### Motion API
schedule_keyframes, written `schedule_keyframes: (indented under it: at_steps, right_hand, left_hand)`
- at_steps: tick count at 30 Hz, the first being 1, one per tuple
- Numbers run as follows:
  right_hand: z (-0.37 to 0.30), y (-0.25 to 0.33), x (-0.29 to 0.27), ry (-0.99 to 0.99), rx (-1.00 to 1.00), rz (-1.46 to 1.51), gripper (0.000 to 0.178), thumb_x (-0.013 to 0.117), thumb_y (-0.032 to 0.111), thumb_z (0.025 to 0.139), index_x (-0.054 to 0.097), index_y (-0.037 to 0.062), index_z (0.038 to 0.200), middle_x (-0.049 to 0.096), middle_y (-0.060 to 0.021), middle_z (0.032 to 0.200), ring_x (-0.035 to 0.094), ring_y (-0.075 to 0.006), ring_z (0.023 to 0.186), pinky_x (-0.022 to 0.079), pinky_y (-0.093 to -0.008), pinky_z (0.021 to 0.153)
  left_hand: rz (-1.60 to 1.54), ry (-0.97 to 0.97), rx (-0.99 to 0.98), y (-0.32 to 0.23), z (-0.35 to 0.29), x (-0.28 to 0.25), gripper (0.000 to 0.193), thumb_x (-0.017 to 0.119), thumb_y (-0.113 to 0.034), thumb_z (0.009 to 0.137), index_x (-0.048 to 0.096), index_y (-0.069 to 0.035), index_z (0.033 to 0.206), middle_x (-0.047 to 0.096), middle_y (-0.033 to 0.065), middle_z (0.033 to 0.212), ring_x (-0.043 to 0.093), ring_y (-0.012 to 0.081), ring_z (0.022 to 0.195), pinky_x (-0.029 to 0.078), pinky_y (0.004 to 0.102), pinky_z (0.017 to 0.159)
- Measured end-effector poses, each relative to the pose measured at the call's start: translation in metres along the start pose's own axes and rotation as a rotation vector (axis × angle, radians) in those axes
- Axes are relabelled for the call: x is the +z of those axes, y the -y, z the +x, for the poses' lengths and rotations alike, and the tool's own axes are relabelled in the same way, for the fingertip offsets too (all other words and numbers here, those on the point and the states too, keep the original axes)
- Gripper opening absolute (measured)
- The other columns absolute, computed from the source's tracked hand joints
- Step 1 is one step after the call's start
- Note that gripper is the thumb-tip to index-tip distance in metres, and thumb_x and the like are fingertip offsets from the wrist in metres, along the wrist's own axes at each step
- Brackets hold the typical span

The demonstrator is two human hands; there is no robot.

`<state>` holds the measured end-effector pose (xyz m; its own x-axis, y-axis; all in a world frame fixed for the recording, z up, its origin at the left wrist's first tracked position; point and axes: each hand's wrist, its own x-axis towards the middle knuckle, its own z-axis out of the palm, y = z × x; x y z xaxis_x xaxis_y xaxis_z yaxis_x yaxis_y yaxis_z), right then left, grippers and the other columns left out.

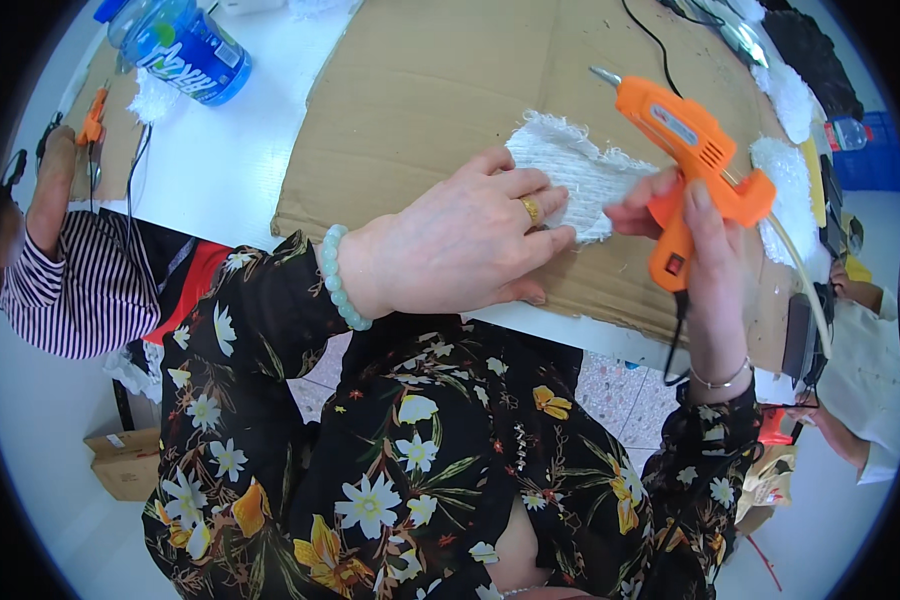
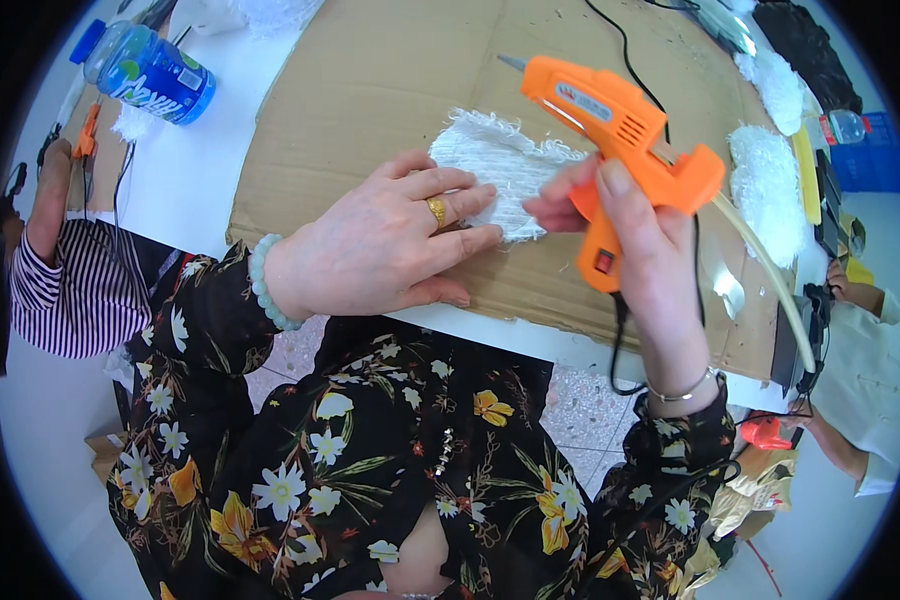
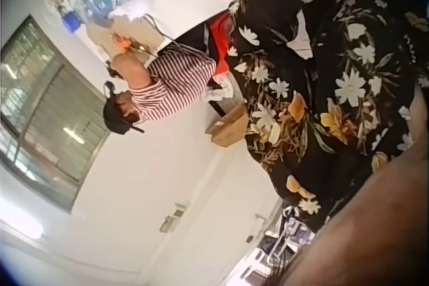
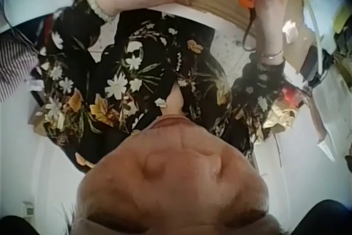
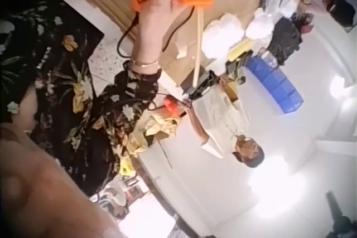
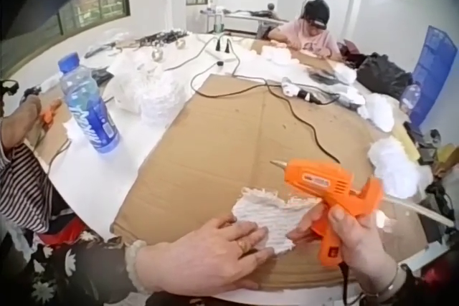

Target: Applying hot glue to white fabric pieces to assemble them on a workbench.

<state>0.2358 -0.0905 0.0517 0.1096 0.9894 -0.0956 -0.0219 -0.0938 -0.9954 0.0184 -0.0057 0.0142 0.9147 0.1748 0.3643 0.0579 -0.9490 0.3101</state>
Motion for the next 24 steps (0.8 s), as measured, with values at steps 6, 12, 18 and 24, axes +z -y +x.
schedule_keyframes:
  at_steps: [6,12,18,24]
  right_hand:
    - [0.015,-0.038,0.036,-0.121,-0.061,0.205,0.039,0.046,0.034,0.097,0.054,-0.0039,0.1,0.06,-0.0123,0.098,0.063,-0.0248,0.095,0.057,-0.0369,0.078]
    - [0.012,-0.051,0.036,-0.184,-0.116,0.201,0.037,0.044,0.033,0.098,0.05,-0.0021,0.108,0.058,-0.0159,0.102,0.058,-0.0251,0.104,0.056,-0.0425,0.081]
    - [0.012,-0.057,0.035,-0.212,-0.144,0.25,0.038,0.043,0.033,0.098,0.051,-0.0028,0.108,0.058,-0.0158,0.101,0.057,-0.0216,0.101,0.056,-0.043,0.081]
    - [0.012,-0.058,0.033,-0.228,-0.151,0.272,0.039,0.044,0.035,0.098,0.052,-0.0029,0.106,0.057,-0.0159,0.101,0.057,-0.0212,0.1,0.057,-0.0419,0.08]
  left_hand:
    - [0.032,0.114,-0.022,0.012,-0.014,0.004,0.049,0.072,-0.033,0.071,0.059,-0.008,0.111,0.057,0.0119,0.117,0.052,0.0279,0.107,0.037,0.044,0.096]
    - [-0.06,-0.024,0.003,0.015,-0.012,0.005,0.042,0.072,-0.027,0.074,0.06,-0.007,0.109,0.061,0.0115,0.108,0.059,0.0261,0.09,0.043,0.0421,0.088]
    - [-0.109,-0.307,-0.275,0.051,0.009,-0.005,0.023,0.068,-0.021,0.078,0.065,-0.005,0.094,0.064,0.0116,0.083,0.059,0.0314,0.082,0.046,0.0398,0.072]
    - [-0.007,-0.125,-0.354,0.073,0.041,0.009,0.02,0.066,-0.018,0.078,0.067,-0.005,0.093,0.065,0.0097,0.09,0.057,0.0275,0.085,0.045,0.0356,0.076]
